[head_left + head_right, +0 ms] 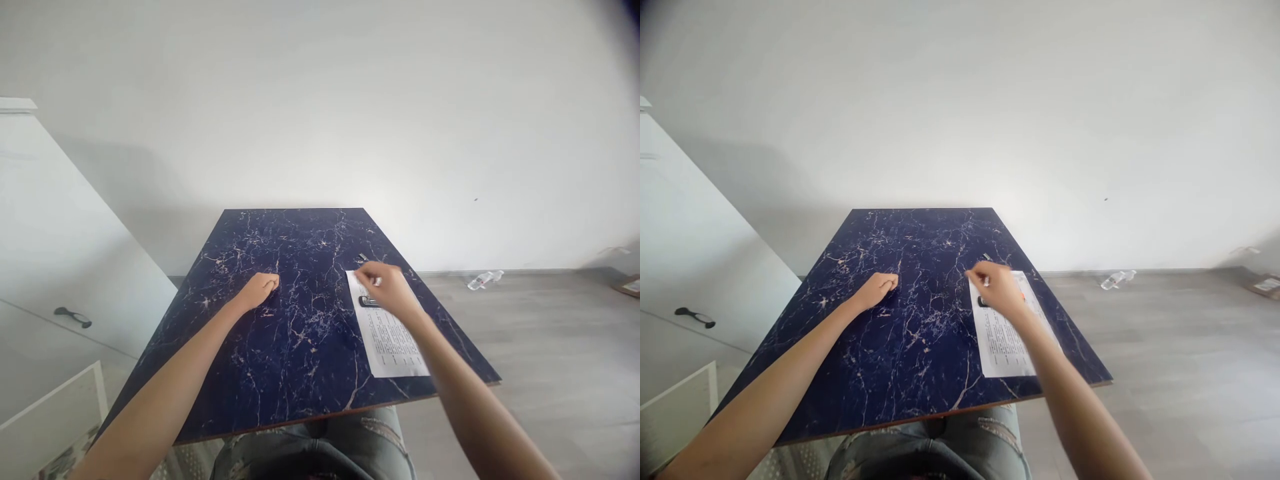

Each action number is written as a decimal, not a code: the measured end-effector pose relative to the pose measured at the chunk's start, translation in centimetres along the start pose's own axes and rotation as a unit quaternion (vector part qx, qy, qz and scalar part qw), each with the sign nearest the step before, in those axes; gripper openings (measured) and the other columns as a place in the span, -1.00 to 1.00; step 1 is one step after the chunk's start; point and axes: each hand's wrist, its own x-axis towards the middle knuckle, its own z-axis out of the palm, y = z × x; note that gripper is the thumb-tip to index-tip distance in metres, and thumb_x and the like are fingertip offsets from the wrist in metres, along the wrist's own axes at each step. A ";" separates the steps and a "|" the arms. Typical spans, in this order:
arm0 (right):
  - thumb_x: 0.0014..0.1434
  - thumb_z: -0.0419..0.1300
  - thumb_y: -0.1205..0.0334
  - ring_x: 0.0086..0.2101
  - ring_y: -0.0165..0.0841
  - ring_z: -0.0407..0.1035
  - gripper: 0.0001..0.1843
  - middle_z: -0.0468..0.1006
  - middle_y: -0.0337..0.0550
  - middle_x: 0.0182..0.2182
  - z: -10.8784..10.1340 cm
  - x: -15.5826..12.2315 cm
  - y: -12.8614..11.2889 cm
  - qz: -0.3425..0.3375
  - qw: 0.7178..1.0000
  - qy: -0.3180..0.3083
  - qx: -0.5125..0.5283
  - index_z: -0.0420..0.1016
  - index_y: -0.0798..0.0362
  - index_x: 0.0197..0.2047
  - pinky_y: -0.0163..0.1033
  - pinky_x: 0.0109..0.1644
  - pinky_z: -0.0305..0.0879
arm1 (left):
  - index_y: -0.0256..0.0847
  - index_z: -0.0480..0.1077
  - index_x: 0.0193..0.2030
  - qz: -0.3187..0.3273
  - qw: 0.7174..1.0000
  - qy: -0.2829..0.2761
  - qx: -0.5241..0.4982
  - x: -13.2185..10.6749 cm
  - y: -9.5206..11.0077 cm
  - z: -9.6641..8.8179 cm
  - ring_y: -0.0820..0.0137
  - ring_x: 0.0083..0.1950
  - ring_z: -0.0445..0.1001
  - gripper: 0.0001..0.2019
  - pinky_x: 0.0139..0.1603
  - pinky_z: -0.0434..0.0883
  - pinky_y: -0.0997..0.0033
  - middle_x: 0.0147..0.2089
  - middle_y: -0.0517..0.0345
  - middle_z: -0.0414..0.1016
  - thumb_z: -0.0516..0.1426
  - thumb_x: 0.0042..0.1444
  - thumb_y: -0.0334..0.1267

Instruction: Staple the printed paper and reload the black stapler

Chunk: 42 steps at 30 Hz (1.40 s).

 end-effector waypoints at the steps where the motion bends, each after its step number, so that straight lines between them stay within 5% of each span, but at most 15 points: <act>1: 0.41 0.10 -0.01 -0.48 -0.35 0.36 -0.56 0.53 -0.16 -0.50 1.7 1.1 -2.0 -0.030 0.999 -0.021 -0.027 0.47 0.01 -0.45 -0.23 -0.32 0.27 | -0.16 0.26 -0.50 -0.005 0.999 -0.014 0.049 0.0 0.3 0.1 0.34 -0.46 0.27 -0.76 -0.29 0.14 0.32 -0.53 0.19 0.32 -0.07 0.16 -0.39; 6: 0.40 0.08 0.18 -0.41 -0.32 0.38 -0.66 0.56 -0.13 -0.42 11.4 6.6 -7.5 -0.013 0.995 -0.016 -0.099 0.49 0.02 -0.41 -0.24 -0.30 0.10 | -0.11 0.43 -0.40 -0.016 0.974 -0.052 0.221 -0.2 1.1 0.6 0.23 -0.35 0.46 -0.76 -0.28 0.17 0.32 -0.40 0.07 0.51 -0.01 0.20 -0.40; 8: 0.37 0.11 0.22 -0.36 -0.27 0.43 -0.71 0.59 -0.08 -0.38 15.2 7.2 -8.0 0.013 0.991 -0.090 -0.100 0.51 0.03 -0.38 -0.24 -0.26 0.13 | -0.12 0.47 -0.39 -0.021 0.972 -0.055 0.230 -0.3 0.9 0.7 0.18 -0.31 0.50 -0.76 -0.24 0.23 0.31 -0.35 0.01 0.55 0.01 0.20 -0.40; 12: 0.44 0.00 0.30 -0.27 -0.24 0.47 -0.69 0.64 0.01 -0.25 19.8 6.2 -7.6 0.015 0.991 -0.107 -0.081 0.54 0.06 -0.25 -0.23 -0.17 0.16 | -0.16 0.45 -0.46 -0.035 0.977 -0.044 0.206 -0.3 0.3 0.9 0.18 -0.34 0.50 -0.75 -0.25 0.24 0.30 -0.35 -0.05 0.56 0.02 0.19 -0.39; 15: 0.45 0.02 0.24 -0.33 -0.30 0.44 -0.67 0.62 -0.10 -0.32 20.4 5.6 -6.6 0.007 0.993 -0.107 -0.047 0.51 0.03 -0.32 -0.26 -0.22 0.12 | -0.16 0.39 -0.52 -0.038 0.984 -0.032 0.171 -0.3 0.0 0.9 0.25 -0.41 0.42 -0.72 -0.30 0.17 0.31 -0.43 0.02 0.51 0.00 0.19 -0.37; 18: 0.42 0.06 0.21 -0.42 -0.36 0.36 -0.64 0.55 -0.21 -0.45 20.1 5.9 -5.6 0.007 0.994 -0.110 -0.008 0.46 0.02 -0.43 -0.28 -0.28 0.07 | -0.17 0.30 -0.59 -0.041 0.999 -0.003 0.024 -0.2 -0.3 0.5 0.35 -0.49 0.28 -0.76 -0.34 0.10 0.33 -0.55 0.13 0.37 0.04 0.08 -0.38; 23: 0.34 0.15 0.06 -0.48 -0.40 0.28 -0.64 0.48 -0.27 -0.53 20.3 6.6 -4.4 0.017 0.978 -0.116 0.173 0.48 0.03 -0.46 -0.30 -0.31 0.13 | -0.17 0.19 -0.61 -0.048 0.972 0.061 -0.220 0.0 -1.4 -0.6 0.44 -0.54 0.10 -0.84 -0.43 0.05 0.37 -0.61 0.23 0.14 0.00 -0.04 -0.33; 25: 0.29 0.20 -0.04 -0.50 -0.40 0.25 -0.63 0.46 -0.26 -0.52 20.2 6.9 -3.9 0.061 0.932 -0.079 0.350 0.50 0.04 -0.42 -0.29 -0.34 0.15 | -0.14 0.12 -0.58 -0.061 0.953 0.097 -0.281 0.0 -2.0 -1.0 0.46 -0.58 -0.03 -0.86 -0.49 -0.01 0.39 -0.61 0.28 -0.01 -0.02 -0.04 -0.30; 28: 0.23 0.24 -0.06 -0.52 -0.41 0.18 -0.67 0.39 -0.27 -0.52 19.7 7.3 -3.0 0.144 0.813 -0.018 0.564 0.48 0.03 -0.37 -0.28 -0.37 0.18 | -0.11 0.03 -0.53 -0.068 0.923 0.143 -0.350 0.1 -2.6 -1.7 0.48 -0.60 -0.14 -0.84 -0.54 0.00 0.41 -0.59 0.34 -0.14 -0.01 -0.03 -0.26; 30: 0.24 0.23 0.01 -0.54 -0.43 0.13 -0.73 0.33 -0.28 -0.52 19.4 7.6 -2.4 0.193 0.735 0.001 0.650 0.44 0.03 -0.37 -0.28 -0.37 0.21 | -0.12 0.10 -0.51 -0.084 0.890 0.177 -0.412 0.1 -3.0 -2.1 0.49 -0.61 -0.07 -0.85 -0.54 0.11 0.42 -0.59 0.32 -0.05 0.04 -0.01 -0.26; 32: 0.25 0.20 0.07 -0.55 -0.44 0.11 -0.76 0.30 -0.29 -0.53 19.3 7.9 -1.9 0.229 0.681 0.013 0.695 0.41 0.02 -0.37 -0.28 -0.37 0.24 | -0.15 0.30 -0.40 -0.110 0.833 0.219 -0.496 0.1 -3.4 -2.4 0.45 -0.55 0.22 -0.94 -0.43 0.32 0.38 -0.52 0.18 0.27 0.07 0.02 -0.24; 35: 0.29 0.16 0.11 -0.54 -0.43 0.12 -0.79 0.31 -0.28 -0.51 19.5 8.1 -1.5 0.246 0.656 0.018 0.713 0.39 0.02 -0.36 -0.27 -0.34 0.27 | -0.18 0.48 0.05 -0.120 0.768 0.230 -0.586 -0.1 -3.5 -2.6 0.20 0.02 0.58 -0.63 0.04 0.50 0.14 0.05 -0.13 0.59 0.04 0.20 -0.09; 38: 0.29 0.17 0.13 -0.54 -0.43 0.13 -0.81 0.31 -0.28 -0.50 19.7 8.2 -1.3 0.250 0.665 0.002 0.704 0.40 0.02 -0.34 -0.26 -0.31 0.29 | -0.13 0.34 0.35 -0.097 0.776 0.195 -0.592 -0.2 -2.7 -2.5 0.07 0.39 0.38 -0.42 0.27 0.41 0.00 0.43 -0.14 0.33 -0.06 0.34 0.13; 42: 0.32 0.15 0.11 -0.52 -0.41 0.15 -0.79 0.30 -0.29 -0.49 19.6 8.2 -1.0 0.246 0.657 -0.002 0.713 0.39 0.01 -0.33 -0.25 -0.29 0.31 | -0.12 0.32 0.40 -0.071 0.803 0.168 -0.567 -0.1 -1.3 -1.9 0.03 0.42 0.34 -0.39 0.33 0.35 0.00 0.49 -0.12 0.24 -0.09 0.40 0.18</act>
